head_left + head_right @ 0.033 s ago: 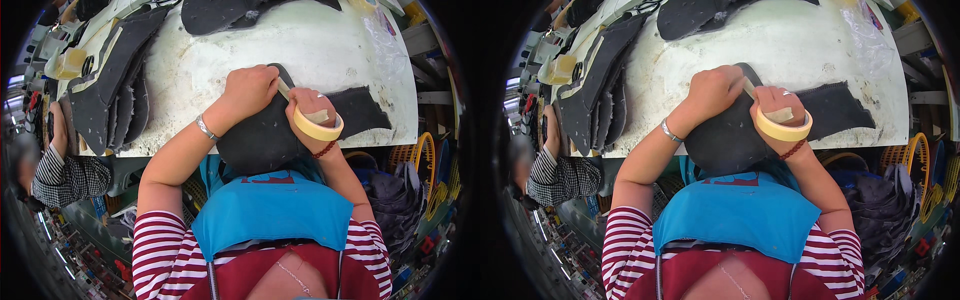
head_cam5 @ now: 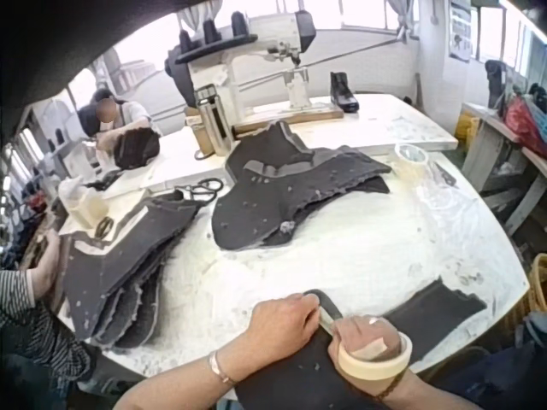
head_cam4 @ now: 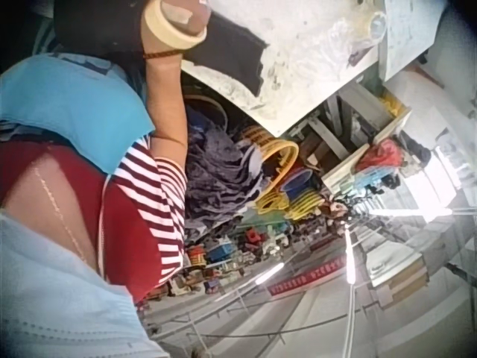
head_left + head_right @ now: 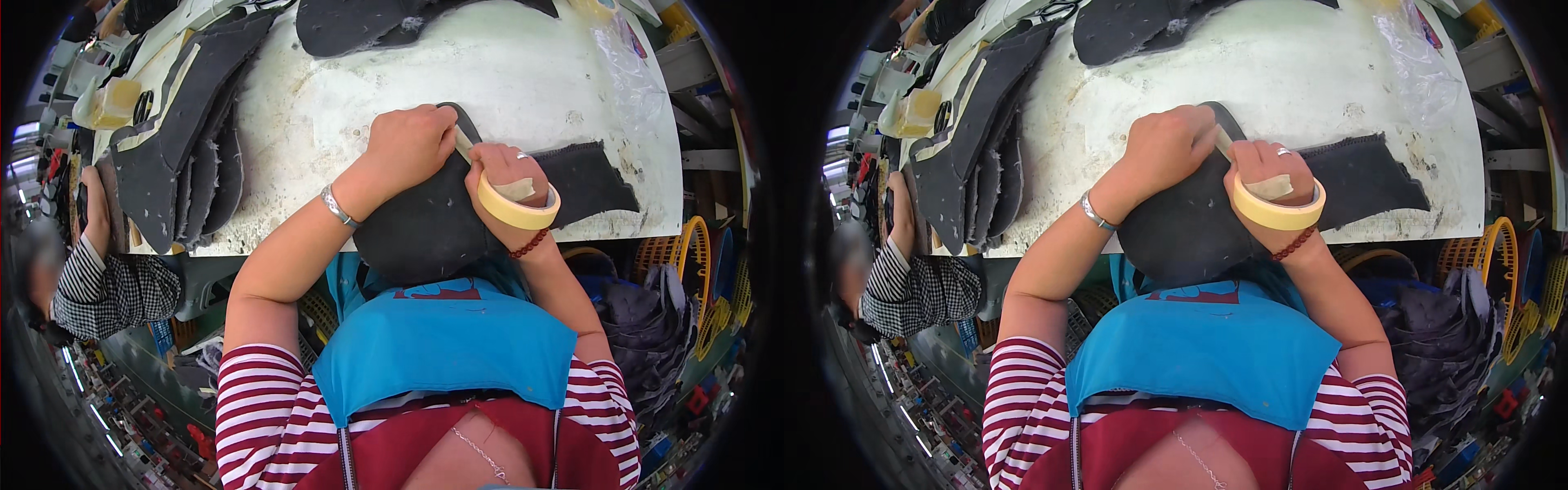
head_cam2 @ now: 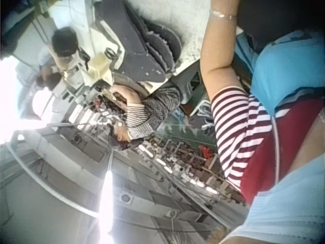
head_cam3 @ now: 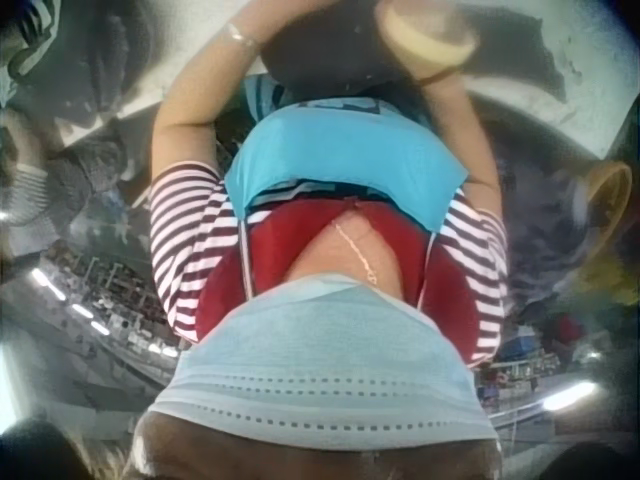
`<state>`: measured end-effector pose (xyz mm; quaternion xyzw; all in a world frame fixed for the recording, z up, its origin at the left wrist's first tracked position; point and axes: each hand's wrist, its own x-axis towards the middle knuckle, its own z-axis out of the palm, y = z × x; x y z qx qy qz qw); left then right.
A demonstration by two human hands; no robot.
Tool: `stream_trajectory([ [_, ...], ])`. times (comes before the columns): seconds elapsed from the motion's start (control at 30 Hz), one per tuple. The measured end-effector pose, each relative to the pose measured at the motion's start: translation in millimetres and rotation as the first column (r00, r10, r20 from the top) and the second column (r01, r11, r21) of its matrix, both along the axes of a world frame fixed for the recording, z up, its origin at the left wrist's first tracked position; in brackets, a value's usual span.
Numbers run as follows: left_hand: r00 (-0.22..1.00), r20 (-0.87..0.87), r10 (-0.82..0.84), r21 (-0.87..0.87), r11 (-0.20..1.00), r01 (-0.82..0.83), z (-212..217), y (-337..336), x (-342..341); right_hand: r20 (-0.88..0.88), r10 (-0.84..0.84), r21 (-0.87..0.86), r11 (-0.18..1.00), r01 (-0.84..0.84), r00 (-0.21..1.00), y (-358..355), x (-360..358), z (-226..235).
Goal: Apply adhesive tape to the edges and seams of shoe upper components.
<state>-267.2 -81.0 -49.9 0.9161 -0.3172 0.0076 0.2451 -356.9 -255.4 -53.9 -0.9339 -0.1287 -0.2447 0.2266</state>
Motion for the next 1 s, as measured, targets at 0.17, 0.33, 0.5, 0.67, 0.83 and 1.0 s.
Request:
stream_trajectory([
  [0.17,1.0,0.016,0.015,0.115,0.993,-0.017,3.0,-3.3,6.1,-0.012,0.024,-0.073,0.997,-0.025,1.0,2.1,1.8,-1.6],
  [0.33,0.988,0.094,0.125,0.183,0.973,-0.141,7.3,-3.4,8.4,-0.023,0.04,-0.059,0.997,-0.041,0.999,1.5,2.7,2.1],
  [0.5,0.985,0.158,0.075,-0.021,0.997,-0.072,-9.9,-1.7,14.3,-0.04,0.064,-0.07,0.995,-0.066,0.997,0.3,3.8,1.5],
  [0.67,0.96,-0.278,0.031,-0.158,0.984,-0.077,4.9,3.3,5.7,-0.045,0.094,-0.035,0.995,-0.095,0.995,-5.5,3.7,1.2],
  [0.83,0.909,-0.388,0.151,-0.275,0.923,-0.27,-4.4,17.7,-19.2,-0.049,0.128,-0.029,0.991,-0.129,0.991,-7.4,-0.5,3.7],
  [1.0,0.967,0.066,0.244,-0.278,0.936,-0.217,-20.8,14.9,-32.4,0.013,0.083,-0.161,0.984,-0.08,0.996,-15.0,4.5,0.1],
])
